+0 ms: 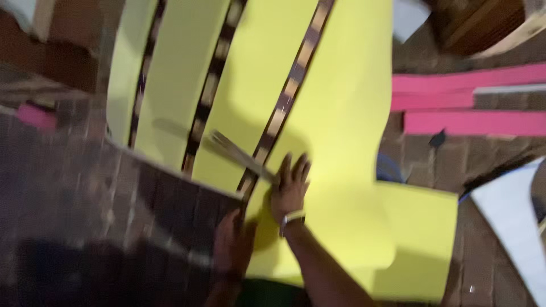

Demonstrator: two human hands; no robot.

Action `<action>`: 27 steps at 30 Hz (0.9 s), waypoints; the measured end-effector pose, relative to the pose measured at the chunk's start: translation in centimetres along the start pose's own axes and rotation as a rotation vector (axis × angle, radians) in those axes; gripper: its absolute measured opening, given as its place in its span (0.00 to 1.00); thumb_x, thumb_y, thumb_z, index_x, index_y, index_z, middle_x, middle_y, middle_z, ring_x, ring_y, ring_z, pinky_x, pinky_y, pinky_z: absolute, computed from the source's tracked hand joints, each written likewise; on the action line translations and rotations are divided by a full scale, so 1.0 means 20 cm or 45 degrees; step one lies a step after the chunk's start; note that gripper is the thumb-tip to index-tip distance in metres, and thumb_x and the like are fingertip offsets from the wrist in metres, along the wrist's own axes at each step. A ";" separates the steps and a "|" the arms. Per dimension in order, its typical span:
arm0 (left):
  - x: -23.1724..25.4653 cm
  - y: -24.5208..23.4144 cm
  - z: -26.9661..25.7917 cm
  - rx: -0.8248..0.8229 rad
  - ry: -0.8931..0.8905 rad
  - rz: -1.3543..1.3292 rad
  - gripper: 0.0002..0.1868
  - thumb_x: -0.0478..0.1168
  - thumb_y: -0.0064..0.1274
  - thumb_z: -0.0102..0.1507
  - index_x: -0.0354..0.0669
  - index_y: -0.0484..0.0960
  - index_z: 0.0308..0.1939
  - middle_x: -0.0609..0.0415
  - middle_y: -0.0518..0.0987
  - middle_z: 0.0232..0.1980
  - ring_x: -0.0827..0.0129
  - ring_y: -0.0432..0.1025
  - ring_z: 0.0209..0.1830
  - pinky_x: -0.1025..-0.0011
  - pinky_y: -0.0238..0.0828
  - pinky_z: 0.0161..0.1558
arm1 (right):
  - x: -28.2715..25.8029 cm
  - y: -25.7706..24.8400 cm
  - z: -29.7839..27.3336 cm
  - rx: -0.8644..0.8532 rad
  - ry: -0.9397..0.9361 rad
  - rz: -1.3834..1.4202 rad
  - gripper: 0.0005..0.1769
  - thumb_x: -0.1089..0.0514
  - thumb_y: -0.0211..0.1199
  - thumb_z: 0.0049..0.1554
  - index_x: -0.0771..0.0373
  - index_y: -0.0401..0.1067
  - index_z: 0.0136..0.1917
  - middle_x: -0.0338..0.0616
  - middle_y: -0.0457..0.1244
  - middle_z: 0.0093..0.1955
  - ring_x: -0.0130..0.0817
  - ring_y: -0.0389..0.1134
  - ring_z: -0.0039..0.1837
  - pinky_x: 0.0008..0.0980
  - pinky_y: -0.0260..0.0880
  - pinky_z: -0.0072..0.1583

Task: The person cuts yellow foam sheets to fit a wooden chair frame using a knife. They apply adhesive to the frame and attach the foam pieces, smoothing them into place.

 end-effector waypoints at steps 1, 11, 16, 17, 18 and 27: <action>0.05 -0.04 -0.01 0.267 0.281 -0.065 0.22 0.55 0.52 0.67 0.41 0.81 0.53 0.42 0.81 0.51 0.47 0.75 0.49 0.52 0.72 0.50 | 0.00 -0.02 0.02 -0.036 0.001 0.085 0.43 0.57 0.54 0.58 0.50 0.44 0.84 0.56 0.27 0.87 0.61 0.25 0.86 0.70 0.34 0.76; 0.79 0.26 0.76 -0.656 1.458 0.671 0.42 0.51 0.38 0.64 0.32 0.46 0.77 0.40 0.42 0.82 0.54 0.32 0.83 0.55 0.20 0.76 | 0.48 -0.27 0.22 -0.030 0.947 1.537 0.31 0.55 0.43 0.66 0.50 0.54 0.82 0.43 0.70 0.61 0.27 0.74 0.54 0.29 0.67 0.46; 1.49 0.29 1.31 -0.731 1.615 1.304 0.45 0.62 0.23 0.70 0.31 0.38 0.79 0.38 0.34 0.83 0.50 0.30 0.83 0.56 0.21 0.77 | 0.64 -0.12 0.23 0.134 1.225 1.359 0.28 0.46 0.43 0.68 0.46 0.57 0.80 0.50 0.73 0.42 0.37 0.72 0.41 0.37 0.66 0.38; 1.64 0.33 1.45 -0.769 1.595 1.450 0.47 0.67 0.20 0.70 0.32 0.35 0.79 0.38 0.32 0.83 0.49 0.29 0.83 0.55 0.21 0.76 | 0.69 -0.06 0.24 0.211 1.255 1.430 0.28 0.48 0.44 0.68 0.48 0.58 0.79 0.50 0.72 0.43 0.36 0.72 0.42 0.35 0.66 0.40; 1.77 0.36 1.58 -0.675 1.577 1.441 0.48 0.68 0.23 0.69 0.35 0.37 0.79 0.39 0.33 0.83 0.49 0.30 0.83 0.54 0.21 0.77 | 0.74 0.01 0.22 0.279 1.284 1.472 0.27 0.51 0.46 0.67 0.50 0.59 0.79 0.50 0.72 0.44 0.35 0.71 0.43 0.34 0.67 0.42; 2.20 0.41 2.07 -0.549 1.419 1.198 0.51 0.68 0.38 0.66 0.34 0.46 0.79 0.37 0.39 0.84 0.49 0.32 0.83 0.52 0.22 0.77 | 0.82 0.26 0.31 0.612 0.986 1.282 0.27 0.70 0.52 0.61 0.65 0.66 0.73 0.43 0.69 0.63 0.26 0.70 0.54 0.23 0.69 0.55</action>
Point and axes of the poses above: each hand's wrist, its own z-axis towards the middle knuckle, its own y-axis out of the palm, x = y × z, the point moved 4 cm from there along z, towards the middle knuckle
